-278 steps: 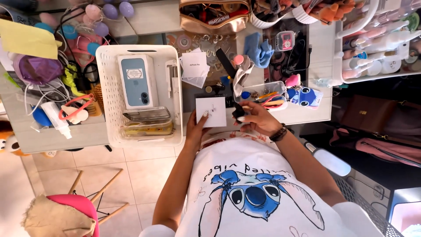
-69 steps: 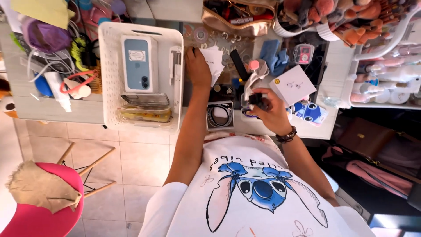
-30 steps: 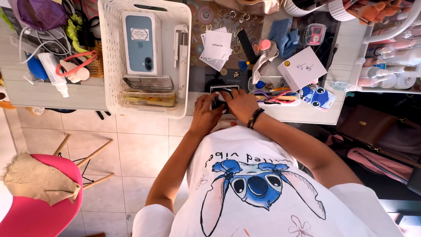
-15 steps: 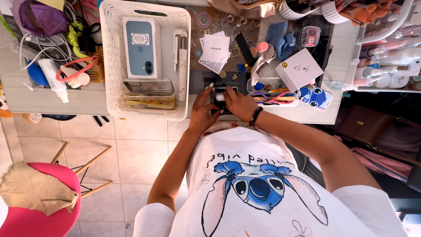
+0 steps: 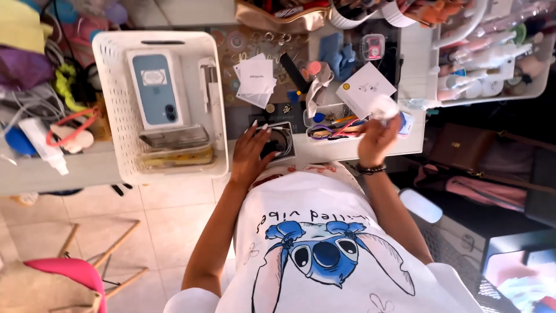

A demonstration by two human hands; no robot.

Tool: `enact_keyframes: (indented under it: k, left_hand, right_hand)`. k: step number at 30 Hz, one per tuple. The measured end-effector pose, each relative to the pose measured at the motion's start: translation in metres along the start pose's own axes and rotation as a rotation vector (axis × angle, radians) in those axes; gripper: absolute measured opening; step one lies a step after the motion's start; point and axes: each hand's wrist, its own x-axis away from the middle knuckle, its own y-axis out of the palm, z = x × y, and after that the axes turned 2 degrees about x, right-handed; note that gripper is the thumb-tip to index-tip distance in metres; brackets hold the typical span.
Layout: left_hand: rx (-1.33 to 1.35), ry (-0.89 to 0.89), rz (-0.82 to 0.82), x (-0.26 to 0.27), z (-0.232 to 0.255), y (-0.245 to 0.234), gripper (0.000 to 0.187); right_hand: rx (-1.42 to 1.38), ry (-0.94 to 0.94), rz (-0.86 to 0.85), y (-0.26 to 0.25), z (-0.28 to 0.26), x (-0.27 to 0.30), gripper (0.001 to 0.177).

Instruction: The person unboxes items, including headphones, and organizes various accessories and tools on a vanity desk.

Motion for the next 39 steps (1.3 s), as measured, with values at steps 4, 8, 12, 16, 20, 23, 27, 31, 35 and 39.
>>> enact_keyframes:
  k: [4, 8, 12, 16, 20, 23, 27, 31, 35, 39]
  left_hand:
    - [-0.028, 0.03, 0.0, -0.014, -0.003, -0.003, 0.055]
    - [0.116, -0.034, 0.044, -0.014, -0.005, -0.005, 0.05]
    - [0.185, -0.033, 0.015, -0.026, 0.013, 0.0, 0.059]
    - [-0.04, -0.003, -0.108, -0.033, 0.032, 0.003, 0.079]
    - [-0.145, -0.049, -0.158, -0.035, 0.036, 0.002, 0.082]
    - [-0.078, -0.062, -0.091, -0.042, 0.031, 0.0, 0.083]
    - [-0.094, -0.189, 0.084, -0.053, -0.011, 0.028, 0.061]
    - [-0.117, -0.228, 0.21, -0.109, -0.023, 0.026, 0.064]
    - [-0.081, -0.28, 0.19, -0.128, -0.042, 0.033, 0.073]
    - [-0.161, -0.256, 0.157, -0.119, -0.07, 0.045, 0.063]
  right_hand:
    - [0.48, -0.341, 0.006, -0.022, -0.006, -0.014, 0.037]
    - [0.193, 0.057, 0.173, -0.037, 0.012, -0.021, 0.028]
    - [0.819, -0.322, 0.212, -0.107, 0.085, -0.066, 0.03]
    - [0.788, 0.177, 0.18, -0.119, 0.091, -0.105, 0.028]
    - [0.709, 0.163, -0.07, -0.101, 0.085, -0.131, 0.025]
    - [0.718, 0.242, -0.165, -0.088, 0.089, -0.14, 0.024]
    - [0.605, 0.473, -0.182, -0.069, 0.077, -0.145, 0.028]
    - [0.733, 0.423, -0.191, -0.062, 0.082, -0.147, 0.03]
    - [0.829, 0.287, -0.175, -0.07, 0.097, -0.149, 0.039]
    - [1.055, -0.048, -0.117, -0.068, 0.082, -0.146, 0.05]
